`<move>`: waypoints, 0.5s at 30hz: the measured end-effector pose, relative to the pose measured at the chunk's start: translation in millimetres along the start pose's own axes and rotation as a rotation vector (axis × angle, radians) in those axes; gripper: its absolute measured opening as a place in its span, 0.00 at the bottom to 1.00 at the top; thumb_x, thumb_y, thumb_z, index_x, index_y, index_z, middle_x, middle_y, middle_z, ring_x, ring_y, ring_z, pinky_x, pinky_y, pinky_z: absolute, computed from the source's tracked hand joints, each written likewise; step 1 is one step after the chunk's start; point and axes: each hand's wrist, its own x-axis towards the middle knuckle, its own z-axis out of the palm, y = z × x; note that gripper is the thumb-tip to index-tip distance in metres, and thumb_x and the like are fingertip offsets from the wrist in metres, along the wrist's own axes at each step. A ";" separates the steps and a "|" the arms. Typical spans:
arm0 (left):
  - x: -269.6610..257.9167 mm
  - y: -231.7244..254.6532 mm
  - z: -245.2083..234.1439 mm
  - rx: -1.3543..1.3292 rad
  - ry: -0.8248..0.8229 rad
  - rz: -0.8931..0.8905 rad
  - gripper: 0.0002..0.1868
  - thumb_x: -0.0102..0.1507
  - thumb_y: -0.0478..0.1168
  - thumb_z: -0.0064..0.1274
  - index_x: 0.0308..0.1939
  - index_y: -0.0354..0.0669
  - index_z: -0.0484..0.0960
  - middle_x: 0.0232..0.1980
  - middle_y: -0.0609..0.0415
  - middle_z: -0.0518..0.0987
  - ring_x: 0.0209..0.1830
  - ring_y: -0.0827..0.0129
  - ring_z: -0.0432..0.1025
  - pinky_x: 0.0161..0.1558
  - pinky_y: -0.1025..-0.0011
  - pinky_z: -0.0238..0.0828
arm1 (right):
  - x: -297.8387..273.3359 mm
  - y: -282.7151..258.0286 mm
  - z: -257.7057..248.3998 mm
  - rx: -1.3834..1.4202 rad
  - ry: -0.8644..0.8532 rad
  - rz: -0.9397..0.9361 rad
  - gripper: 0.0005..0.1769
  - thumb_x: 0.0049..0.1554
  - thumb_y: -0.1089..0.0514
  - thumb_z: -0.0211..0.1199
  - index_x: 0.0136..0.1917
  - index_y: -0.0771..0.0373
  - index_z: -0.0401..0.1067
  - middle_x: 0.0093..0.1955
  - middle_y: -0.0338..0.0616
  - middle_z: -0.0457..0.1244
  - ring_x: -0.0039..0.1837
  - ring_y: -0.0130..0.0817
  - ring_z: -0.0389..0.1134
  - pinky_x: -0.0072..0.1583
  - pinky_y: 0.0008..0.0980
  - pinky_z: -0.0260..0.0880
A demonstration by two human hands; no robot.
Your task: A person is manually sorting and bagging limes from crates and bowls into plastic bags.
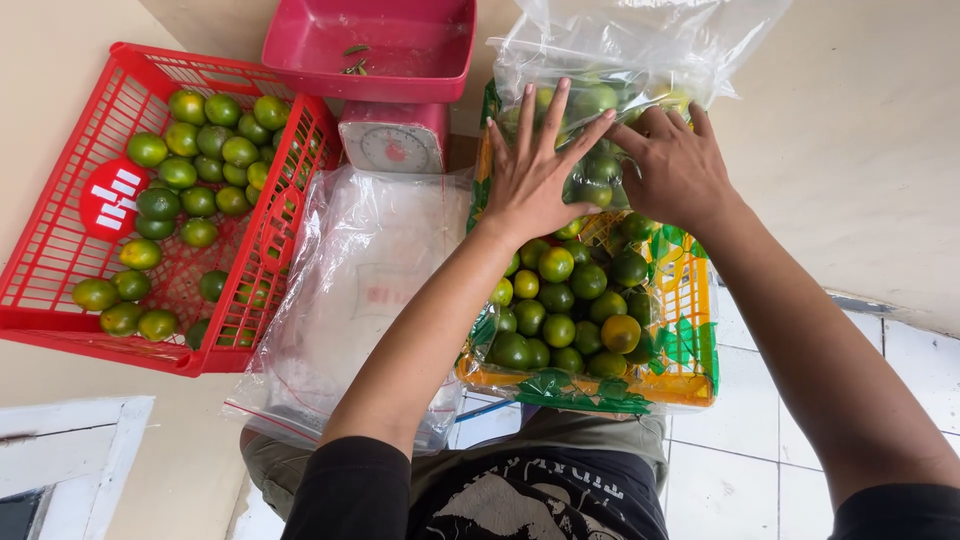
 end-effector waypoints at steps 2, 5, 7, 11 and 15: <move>6.3 -1.9 -1.6 0.032 -0.052 -0.011 0.72 0.54 0.85 0.72 0.83 0.81 0.35 0.84 0.46 0.24 0.83 0.32 0.28 0.67 0.16 0.48 | -9.5 -10.2 -8.3 0.016 -0.013 0.026 0.31 0.58 0.57 0.56 0.75 0.51 0.67 0.55 0.50 0.66 0.56 0.50 0.70 0.63 0.58 0.61; 14.7 -2.3 9.3 0.046 -0.112 -0.046 0.66 0.59 0.81 0.68 0.83 0.80 0.35 0.83 0.47 0.24 0.83 0.31 0.31 0.66 0.17 0.51 | -26.3 -21.7 -7.2 0.119 0.021 0.058 0.28 0.51 0.63 0.53 0.66 0.57 0.69 0.49 0.49 0.67 0.47 0.51 0.69 0.45 0.48 0.67; 24.1 -4.8 10.2 0.038 -0.107 -0.072 0.63 0.62 0.81 0.65 0.83 0.78 0.35 0.83 0.49 0.21 0.83 0.32 0.31 0.65 0.17 0.52 | -26.0 -34.1 -7.9 0.200 0.083 0.060 0.23 0.47 0.67 0.50 0.55 0.62 0.73 0.42 0.50 0.66 0.40 0.52 0.68 0.36 0.49 0.69; 33.9 -1.8 2.7 0.000 -0.204 -0.105 0.49 0.70 0.69 0.58 0.82 0.78 0.37 0.85 0.55 0.34 0.83 0.38 0.32 0.65 0.18 0.52 | -28.6 -54.5 13.9 0.356 -0.790 0.325 0.31 0.55 0.62 0.48 0.72 0.59 0.57 0.70 0.53 0.57 0.70 0.54 0.60 0.62 0.57 0.72; 42.3 -4.6 -9.0 -0.057 -0.271 -0.133 0.45 0.70 0.58 0.58 0.80 0.77 0.41 0.85 0.54 0.43 0.82 0.41 0.33 0.65 0.18 0.47 | -28.1 -42.6 59.5 0.173 -0.855 0.265 0.46 0.51 0.57 0.54 0.82 0.53 0.45 0.77 0.54 0.51 0.75 0.55 0.52 0.65 0.56 0.69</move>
